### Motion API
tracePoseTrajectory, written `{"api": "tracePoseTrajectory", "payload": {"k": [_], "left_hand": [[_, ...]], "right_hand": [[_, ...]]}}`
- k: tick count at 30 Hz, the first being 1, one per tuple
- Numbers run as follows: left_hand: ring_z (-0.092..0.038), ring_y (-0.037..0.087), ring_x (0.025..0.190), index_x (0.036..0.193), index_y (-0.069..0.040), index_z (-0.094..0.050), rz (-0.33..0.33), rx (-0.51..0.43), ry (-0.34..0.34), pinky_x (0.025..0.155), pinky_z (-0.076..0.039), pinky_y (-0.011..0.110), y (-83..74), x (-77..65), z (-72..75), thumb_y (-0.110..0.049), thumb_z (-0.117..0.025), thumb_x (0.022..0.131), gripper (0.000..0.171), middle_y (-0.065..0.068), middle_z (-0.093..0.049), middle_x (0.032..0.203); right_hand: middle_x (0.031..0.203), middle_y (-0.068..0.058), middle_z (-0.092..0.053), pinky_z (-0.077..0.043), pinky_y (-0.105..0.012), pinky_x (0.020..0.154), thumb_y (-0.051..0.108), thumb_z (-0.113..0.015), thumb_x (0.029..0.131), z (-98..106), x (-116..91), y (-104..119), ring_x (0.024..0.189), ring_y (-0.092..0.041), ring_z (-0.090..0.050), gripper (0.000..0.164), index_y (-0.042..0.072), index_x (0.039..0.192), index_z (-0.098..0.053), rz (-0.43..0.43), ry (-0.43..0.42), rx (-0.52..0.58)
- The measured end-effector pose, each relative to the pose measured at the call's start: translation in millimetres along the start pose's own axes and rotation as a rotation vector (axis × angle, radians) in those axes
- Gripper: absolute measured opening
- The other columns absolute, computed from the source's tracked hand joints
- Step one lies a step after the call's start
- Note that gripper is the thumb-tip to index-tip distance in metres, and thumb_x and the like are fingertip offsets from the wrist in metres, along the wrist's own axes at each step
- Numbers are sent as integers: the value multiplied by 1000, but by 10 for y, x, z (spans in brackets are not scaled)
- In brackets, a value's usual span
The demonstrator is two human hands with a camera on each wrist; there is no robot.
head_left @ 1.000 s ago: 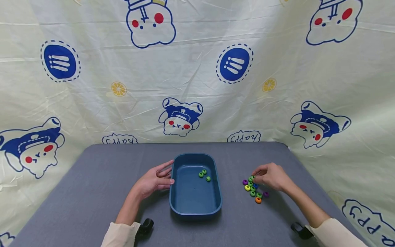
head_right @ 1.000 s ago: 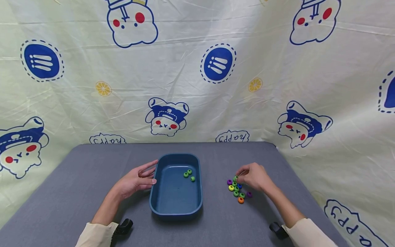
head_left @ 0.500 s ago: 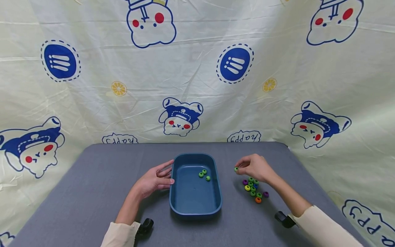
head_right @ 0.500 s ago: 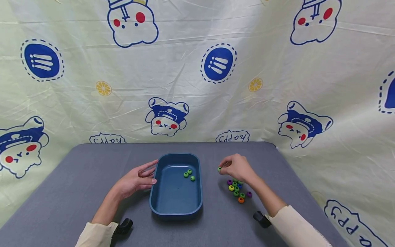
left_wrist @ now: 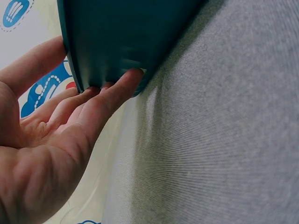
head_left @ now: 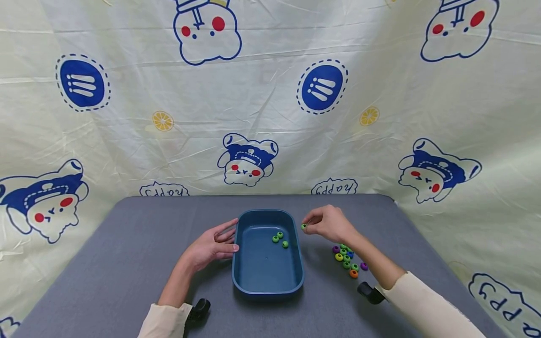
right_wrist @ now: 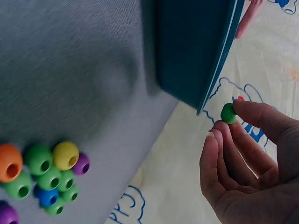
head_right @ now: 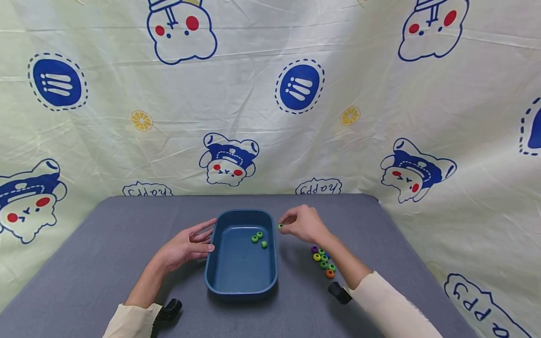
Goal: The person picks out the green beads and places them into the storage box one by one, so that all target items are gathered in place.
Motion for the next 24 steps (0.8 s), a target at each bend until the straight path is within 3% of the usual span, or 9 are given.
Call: {"api": "tracePoseTrajectory", "payload": {"k": [12, 24], "left_hand": [[-43, 42, 144, 161, -13, -28, -2, -2, 3, 99, -56, 45, 5, -2, -2, -3, -68, 95, 77, 19, -32, 163], [-42, 42, 144, 161, -14, -28, -3, -2, 7, 99, -56, 45, 4, -4, 4, -3, -68, 95, 77, 19, -32, 163]], "right_hand": [[90, 1, -77, -60, -33, 75, 17, -78, 87, -214, 103, 185, 80, -12, -68, 16, 10, 101, -78, 17, 6, 13], [87, 2, -76, -56, -27, 66, 14, -77, 88, -340, 133, 213, 76, -10, -66, 13, 10, 100, -79, 13, 3, -17]]}}
Point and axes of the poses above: each hand's wrist, its own x-axis towards the middle knuckle, its own z-axis out of the back of the hand, y = z × x, the point moved 3 cm from there along x, towards the middle knuckle
